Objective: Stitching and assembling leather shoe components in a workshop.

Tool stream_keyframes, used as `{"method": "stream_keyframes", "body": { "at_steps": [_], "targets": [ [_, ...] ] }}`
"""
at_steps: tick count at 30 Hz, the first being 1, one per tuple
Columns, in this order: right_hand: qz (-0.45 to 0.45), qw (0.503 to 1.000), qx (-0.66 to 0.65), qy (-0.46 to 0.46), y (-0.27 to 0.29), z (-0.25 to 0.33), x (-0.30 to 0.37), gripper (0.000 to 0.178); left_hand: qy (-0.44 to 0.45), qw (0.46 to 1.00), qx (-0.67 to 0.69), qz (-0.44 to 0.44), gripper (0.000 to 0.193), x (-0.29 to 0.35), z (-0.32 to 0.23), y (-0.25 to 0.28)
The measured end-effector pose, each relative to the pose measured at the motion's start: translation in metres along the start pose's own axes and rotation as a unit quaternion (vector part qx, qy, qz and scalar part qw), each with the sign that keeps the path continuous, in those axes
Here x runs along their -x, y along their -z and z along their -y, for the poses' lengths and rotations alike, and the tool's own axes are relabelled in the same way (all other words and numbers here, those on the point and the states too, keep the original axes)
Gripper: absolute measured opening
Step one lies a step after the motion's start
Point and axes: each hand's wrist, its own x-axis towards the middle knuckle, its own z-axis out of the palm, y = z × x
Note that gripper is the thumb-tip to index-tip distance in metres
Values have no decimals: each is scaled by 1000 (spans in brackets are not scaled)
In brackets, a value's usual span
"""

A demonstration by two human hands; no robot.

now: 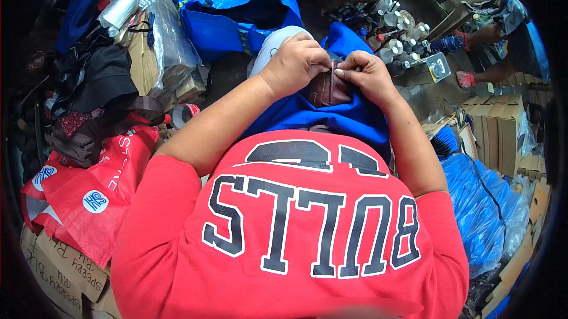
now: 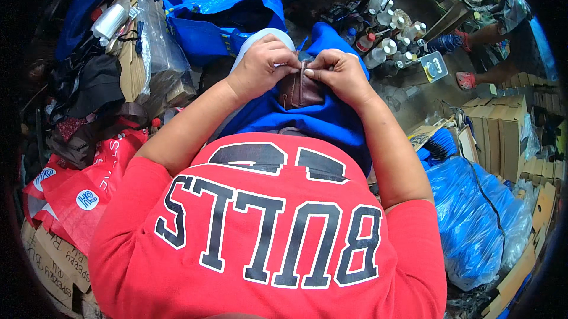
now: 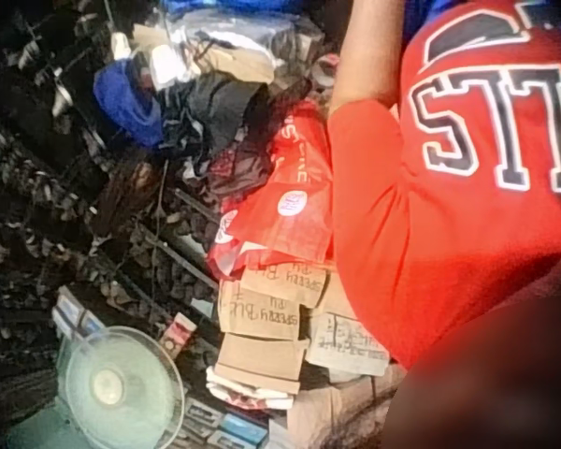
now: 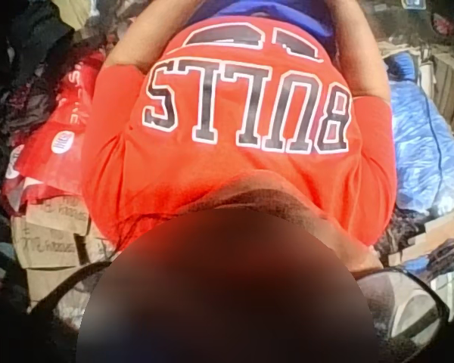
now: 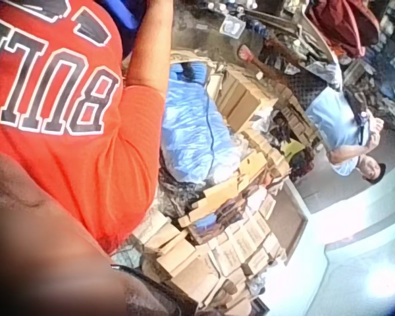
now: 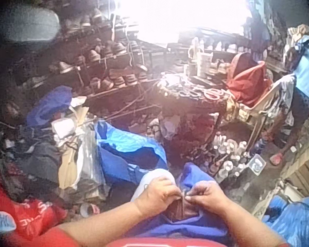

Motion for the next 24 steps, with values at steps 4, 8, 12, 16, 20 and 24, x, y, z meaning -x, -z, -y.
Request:
{"method": "stream_keyframes", "body": {
  "at_steps": [4, 8, 12, 16, 20, 24],
  "targets": [
    [6, 999, 48, 18, 11, 12, 6, 12, 106, 994, 1, 40, 12, 0, -1, 20],
    [51, 971, 219, 76, 11, 29, 9, 8, 117, 976, -100, 153, 5, 0, -17, 23],
    [105, 888, 435, 106, -2, 44, 3, 10, 67, 953, -188, 229, 13, -6, -27, 18],
    [127, 874, 447, 144, 9, 41, 2, 4, 40, 956, -149, 248, 12, 2, -16, 26],
    [73, 851, 504, 129, 46, 21, 19, 5, 94, 941, -186, 267, 11, 32, 4, 58],
    [-50, 950, 255, -176, 85, 12, 41, 14, 305, 945, -33, 114, 7, 64, 15, 110]
  ]
}}
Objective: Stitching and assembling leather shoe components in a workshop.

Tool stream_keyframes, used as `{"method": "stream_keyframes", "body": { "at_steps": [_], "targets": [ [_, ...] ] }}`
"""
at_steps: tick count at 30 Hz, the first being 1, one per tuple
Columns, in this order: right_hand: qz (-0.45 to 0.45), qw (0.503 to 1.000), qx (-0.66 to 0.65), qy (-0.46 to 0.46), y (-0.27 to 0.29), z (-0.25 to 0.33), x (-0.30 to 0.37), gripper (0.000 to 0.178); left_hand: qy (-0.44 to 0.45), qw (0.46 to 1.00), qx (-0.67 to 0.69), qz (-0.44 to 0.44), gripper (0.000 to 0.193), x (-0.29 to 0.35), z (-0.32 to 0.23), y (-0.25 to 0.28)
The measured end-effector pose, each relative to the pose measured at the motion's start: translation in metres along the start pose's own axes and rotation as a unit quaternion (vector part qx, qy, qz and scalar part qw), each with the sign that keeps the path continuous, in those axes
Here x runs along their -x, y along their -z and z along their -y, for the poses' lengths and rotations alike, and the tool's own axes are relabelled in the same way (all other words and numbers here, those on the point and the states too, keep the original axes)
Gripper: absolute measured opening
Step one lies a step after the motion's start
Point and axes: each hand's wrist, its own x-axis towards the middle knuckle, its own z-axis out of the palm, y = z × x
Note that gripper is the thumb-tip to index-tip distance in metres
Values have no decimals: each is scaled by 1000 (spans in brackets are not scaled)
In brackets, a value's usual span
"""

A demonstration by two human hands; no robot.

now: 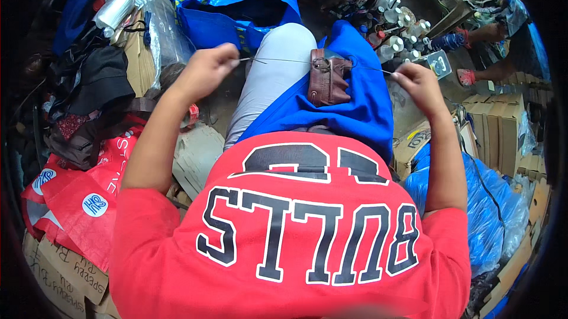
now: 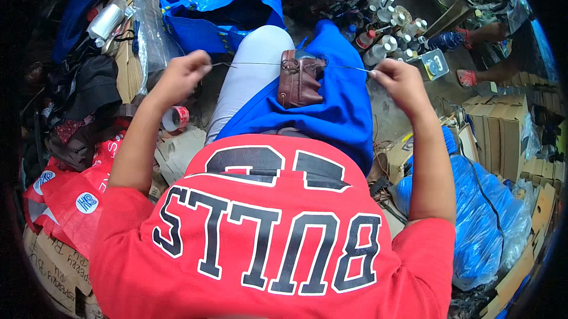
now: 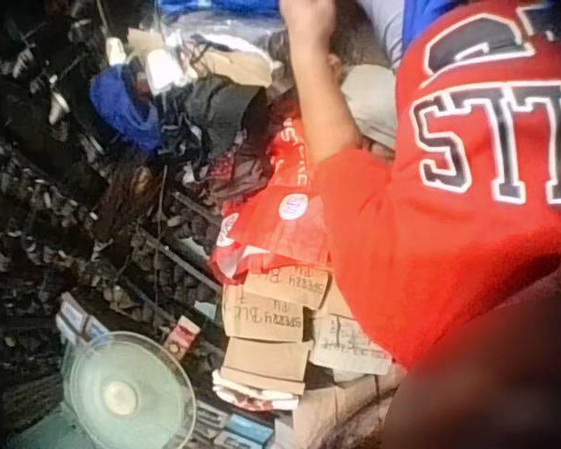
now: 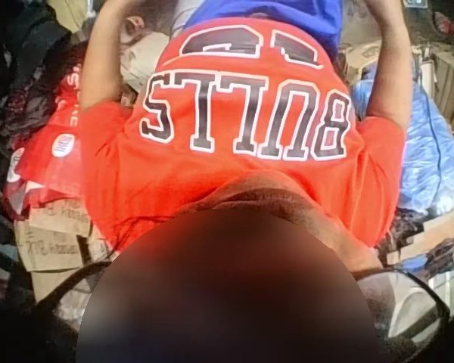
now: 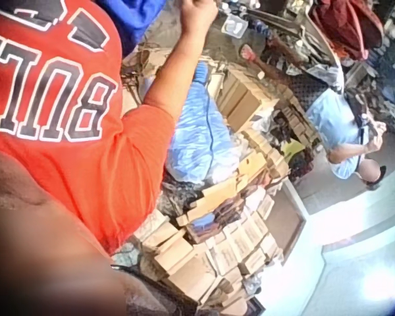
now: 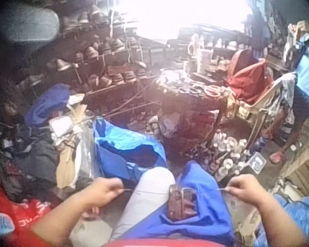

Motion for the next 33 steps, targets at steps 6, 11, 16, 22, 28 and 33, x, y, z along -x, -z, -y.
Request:
{"method": "stream_keyframes", "body": {
  "at_steps": [6, 11, 16, 22, 28, 33],
  "targets": [
    [-25, 747, -655, 108, -39, 35, -25, 14, -86, 774, 623, -72, 17, -32, -20, -26],
    [141, 710, -672, 158, -25, 23, -28, 14, -31, 703, 710, 11, 17, -42, -33, -16],
    [-112, 870, -460, 134, 27, -45, 5, 13, 125, 796, 543, -239, 17, -15, 18, 33],
    [129, 963, -90, 217, -23, 22, -49, 40, -152, 984, 76, 51, 36, -86, -16, -52],
    [160, 955, 169, 181, -35, 75, -34, 25, -141, 956, -42, 255, 48, -101, -73, -65],
    [39, 967, 125, 220, -63, 53, 2, 21, -269, 946, 7, 183, 44, -99, -76, -90]
  ]
}}
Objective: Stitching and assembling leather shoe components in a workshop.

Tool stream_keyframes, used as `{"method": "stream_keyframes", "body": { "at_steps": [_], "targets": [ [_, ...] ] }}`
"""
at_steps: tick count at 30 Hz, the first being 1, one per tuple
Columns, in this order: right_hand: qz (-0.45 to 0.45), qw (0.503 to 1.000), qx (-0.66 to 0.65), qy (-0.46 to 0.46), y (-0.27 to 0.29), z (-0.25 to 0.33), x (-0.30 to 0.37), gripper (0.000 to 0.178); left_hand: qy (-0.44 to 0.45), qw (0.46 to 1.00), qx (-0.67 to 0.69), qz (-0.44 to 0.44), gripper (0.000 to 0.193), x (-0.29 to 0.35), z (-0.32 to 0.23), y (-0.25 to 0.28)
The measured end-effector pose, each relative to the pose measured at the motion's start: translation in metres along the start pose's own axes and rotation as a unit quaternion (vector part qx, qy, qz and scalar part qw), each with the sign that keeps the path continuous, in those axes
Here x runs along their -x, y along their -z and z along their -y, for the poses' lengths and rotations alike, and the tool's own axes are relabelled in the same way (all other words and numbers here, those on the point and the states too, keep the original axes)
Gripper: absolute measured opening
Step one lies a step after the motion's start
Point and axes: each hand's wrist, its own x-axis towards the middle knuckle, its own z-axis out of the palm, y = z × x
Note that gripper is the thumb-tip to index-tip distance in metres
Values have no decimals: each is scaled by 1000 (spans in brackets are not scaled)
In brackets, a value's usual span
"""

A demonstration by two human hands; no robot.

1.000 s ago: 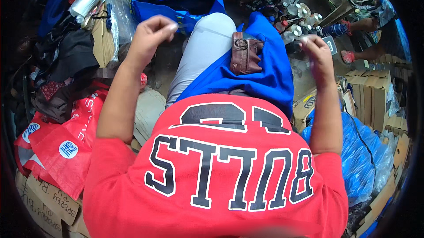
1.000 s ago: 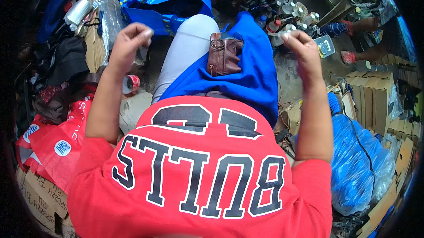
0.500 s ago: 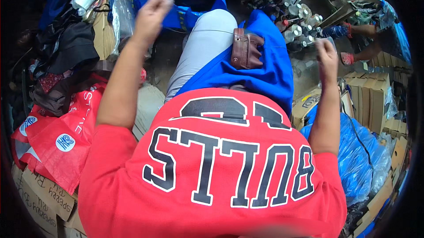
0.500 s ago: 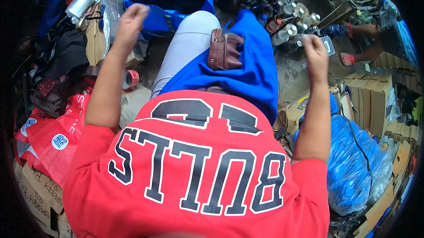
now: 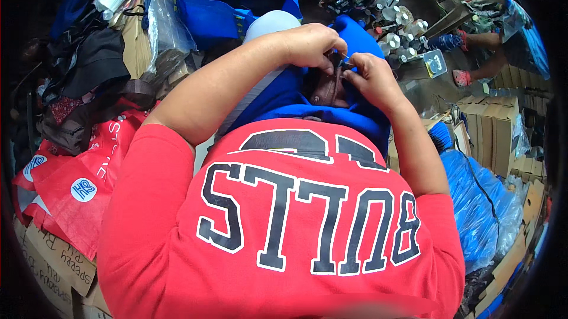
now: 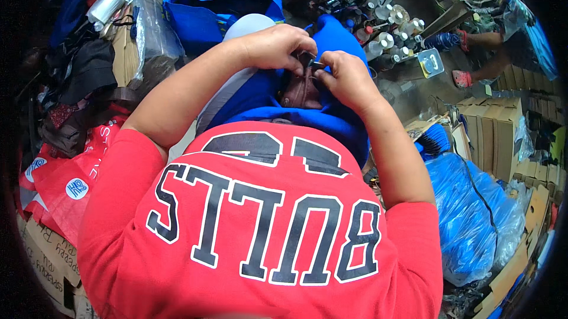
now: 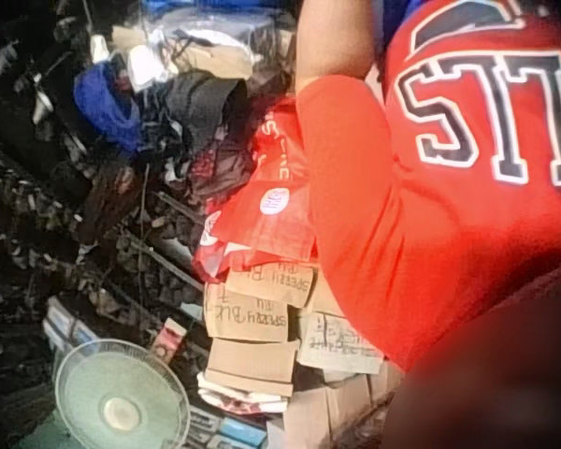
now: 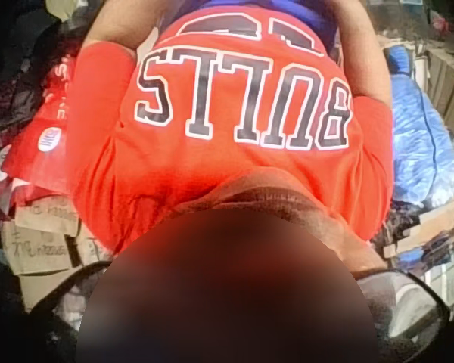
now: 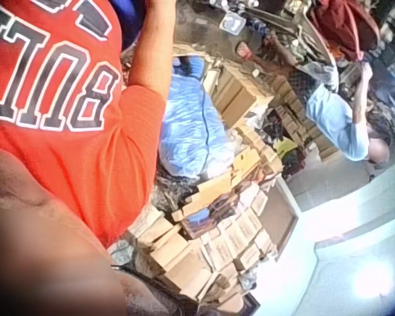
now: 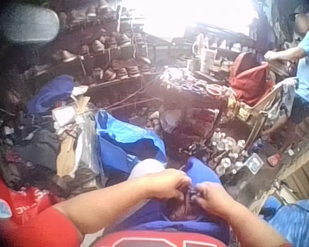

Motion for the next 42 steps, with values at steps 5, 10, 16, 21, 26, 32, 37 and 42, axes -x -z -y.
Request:
{"method": "stream_keyframes", "body": {
  "at_steps": [5, 10, 16, 21, 26, 32, 37, 42],
  "targets": [
    [-103, 990, -96, -19, 7, -4, 15, 25, 121, 976, 179, 5, 42, -3, 20, 1],
    [-99, 980, -170, -5, 14, 2, 32, 22, 101, 968, 229, 34, 42, -1, 27, 11],
    [-160, 982, -101, -8, 4, 0, 15, 12, 121, 960, 248, 40, 43, 2, 22, 15],
    [-125, 984, -124, -23, 8, 4, 8, 12, 100, 957, 268, 38, 40, 2, 24, 15],
    [-111, 989, -92, -14, 11, 5, 4, 13, 110, 960, 255, 34, 39, 2, 26, 10],
    [-47, 977, -206, 15, 10, -18, -11, 13, 107, 957, 269, 32, 41, 2, 27, 9],
    [18, 952, -306, -10, 0, -29, -21, 12, 98, 968, 232, 14, 42, 3, 28, 6],
    [3, 942, -334, -44, -8, -19, -20, 13, 83, 969, 233, -10, 40, 4, 30, 2]
  ]
}}
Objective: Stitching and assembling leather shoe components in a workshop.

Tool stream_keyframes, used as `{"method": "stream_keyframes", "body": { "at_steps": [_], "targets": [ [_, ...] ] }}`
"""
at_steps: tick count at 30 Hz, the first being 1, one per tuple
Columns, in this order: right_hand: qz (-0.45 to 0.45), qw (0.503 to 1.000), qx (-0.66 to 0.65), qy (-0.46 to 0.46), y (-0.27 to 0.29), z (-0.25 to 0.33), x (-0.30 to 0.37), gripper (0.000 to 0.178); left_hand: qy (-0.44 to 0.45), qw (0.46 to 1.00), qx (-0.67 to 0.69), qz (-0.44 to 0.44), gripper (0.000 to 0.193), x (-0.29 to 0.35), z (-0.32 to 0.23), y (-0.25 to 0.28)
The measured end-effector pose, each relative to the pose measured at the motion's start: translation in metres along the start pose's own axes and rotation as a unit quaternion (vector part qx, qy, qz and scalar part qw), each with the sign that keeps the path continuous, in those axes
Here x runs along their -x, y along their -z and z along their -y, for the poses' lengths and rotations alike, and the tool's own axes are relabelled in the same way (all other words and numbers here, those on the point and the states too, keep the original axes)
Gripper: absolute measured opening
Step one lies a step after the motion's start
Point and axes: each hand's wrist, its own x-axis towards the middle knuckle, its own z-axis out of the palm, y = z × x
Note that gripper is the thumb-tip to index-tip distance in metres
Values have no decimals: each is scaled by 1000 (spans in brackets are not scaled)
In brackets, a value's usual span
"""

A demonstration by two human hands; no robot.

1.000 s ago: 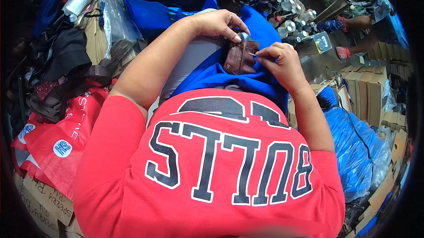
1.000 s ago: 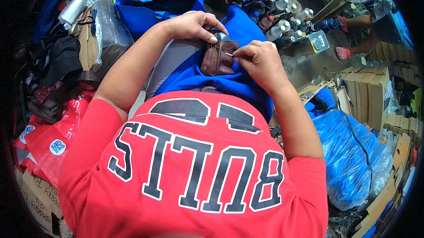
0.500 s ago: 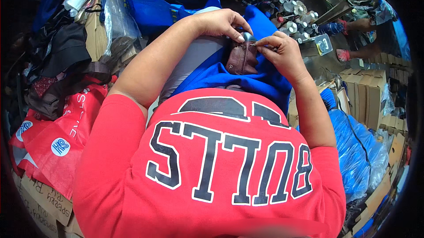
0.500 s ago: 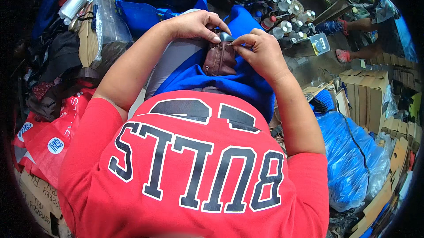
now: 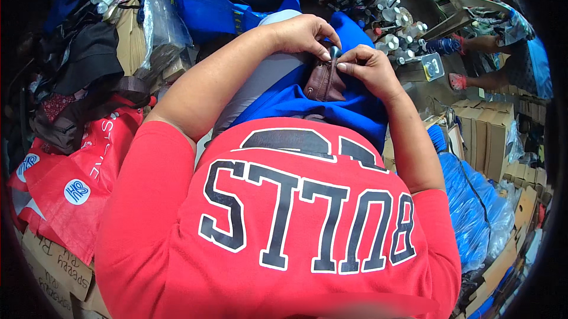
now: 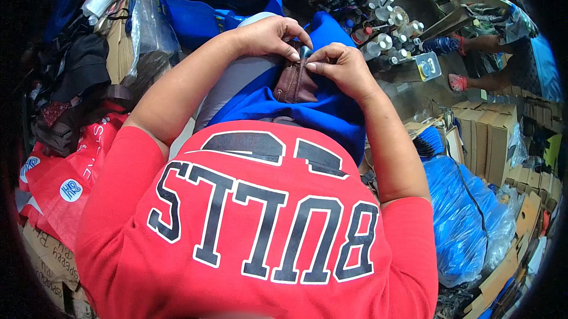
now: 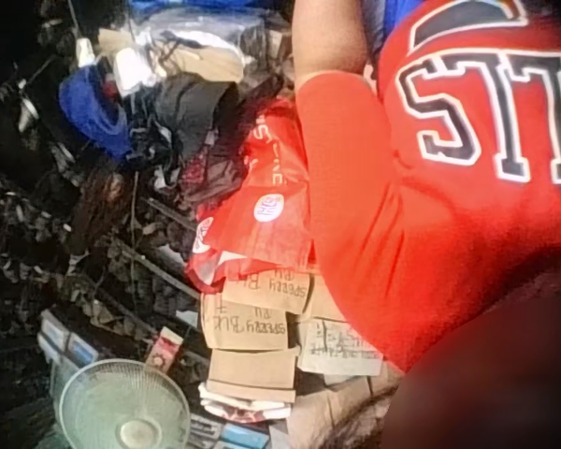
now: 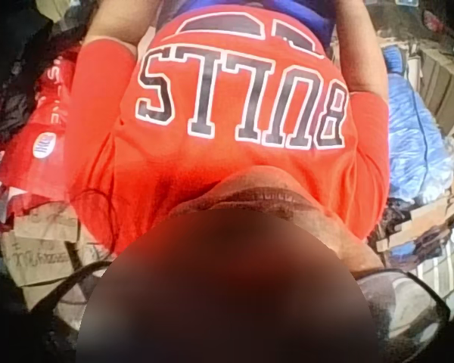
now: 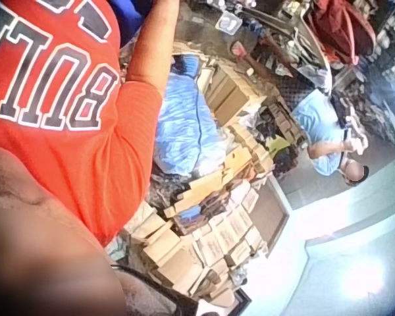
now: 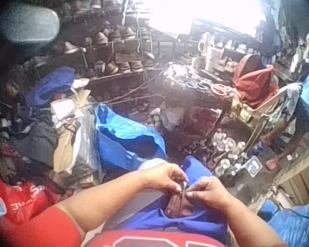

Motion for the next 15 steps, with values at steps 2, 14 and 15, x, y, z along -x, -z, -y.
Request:
{"method": "stream_keyframes", "body": {
  "at_steps": [2, 14, 15],
  "targets": [
    [-15, 1000, 7, 16, 2, 4, 3, 13, 7, 1000, -23, -3, 39, 0, 1, -1],
    [-122, 966, 192, 121, -22, 14, 28, 18, -63, 970, -186, -145, 40, 21, -7, -14],
    [-135, 959, 204, 145, -25, 14, 33, 22, -72, 957, -205, -191, 40, 28, -9, -16]
  ]
}}
